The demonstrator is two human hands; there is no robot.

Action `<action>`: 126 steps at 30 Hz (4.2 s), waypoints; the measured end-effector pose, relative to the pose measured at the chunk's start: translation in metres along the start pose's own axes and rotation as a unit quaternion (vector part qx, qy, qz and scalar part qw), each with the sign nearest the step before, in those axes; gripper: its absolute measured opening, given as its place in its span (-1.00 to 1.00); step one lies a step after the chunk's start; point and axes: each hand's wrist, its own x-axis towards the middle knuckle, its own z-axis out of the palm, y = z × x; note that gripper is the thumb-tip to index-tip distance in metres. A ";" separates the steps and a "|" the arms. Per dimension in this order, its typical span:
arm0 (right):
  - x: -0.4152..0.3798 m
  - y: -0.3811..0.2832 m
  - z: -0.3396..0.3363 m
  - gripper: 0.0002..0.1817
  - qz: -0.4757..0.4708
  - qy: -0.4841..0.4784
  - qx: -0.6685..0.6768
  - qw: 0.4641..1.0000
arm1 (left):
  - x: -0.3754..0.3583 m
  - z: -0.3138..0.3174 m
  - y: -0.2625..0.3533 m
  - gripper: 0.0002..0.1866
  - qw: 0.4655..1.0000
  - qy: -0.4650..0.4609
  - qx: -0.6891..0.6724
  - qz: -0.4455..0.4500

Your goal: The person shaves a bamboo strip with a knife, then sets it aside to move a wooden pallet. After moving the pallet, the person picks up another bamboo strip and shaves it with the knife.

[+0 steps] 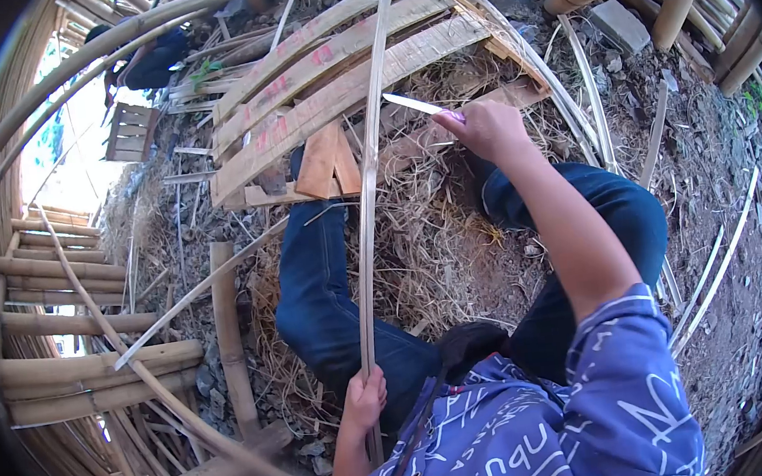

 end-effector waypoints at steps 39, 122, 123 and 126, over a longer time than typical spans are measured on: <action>-0.148 -0.098 0.090 -0.43 -0.150 -0.050 0.173 0.972 | 0.063 -0.018 0.056 -0.59 0.981 -0.128 -0.102 -0.106; -0.170 -0.076 0.010 -0.56 -0.042 -0.138 0.293 0.945 | 0.030 0.038 0.080 -0.50 0.952 -0.236 -0.192 -0.039; -0.167 -0.076 0.007 -0.56 -0.045 -0.136 0.299 0.943 | 0.027 0.037 0.080 -0.48 0.928 -0.266 -0.254 -0.061; -0.167 -0.074 0.008 -0.57 -0.042 -0.143 0.297 0.943 | 0.020 0.039 0.072 -0.40 0.900 -0.294 -0.310 -0.083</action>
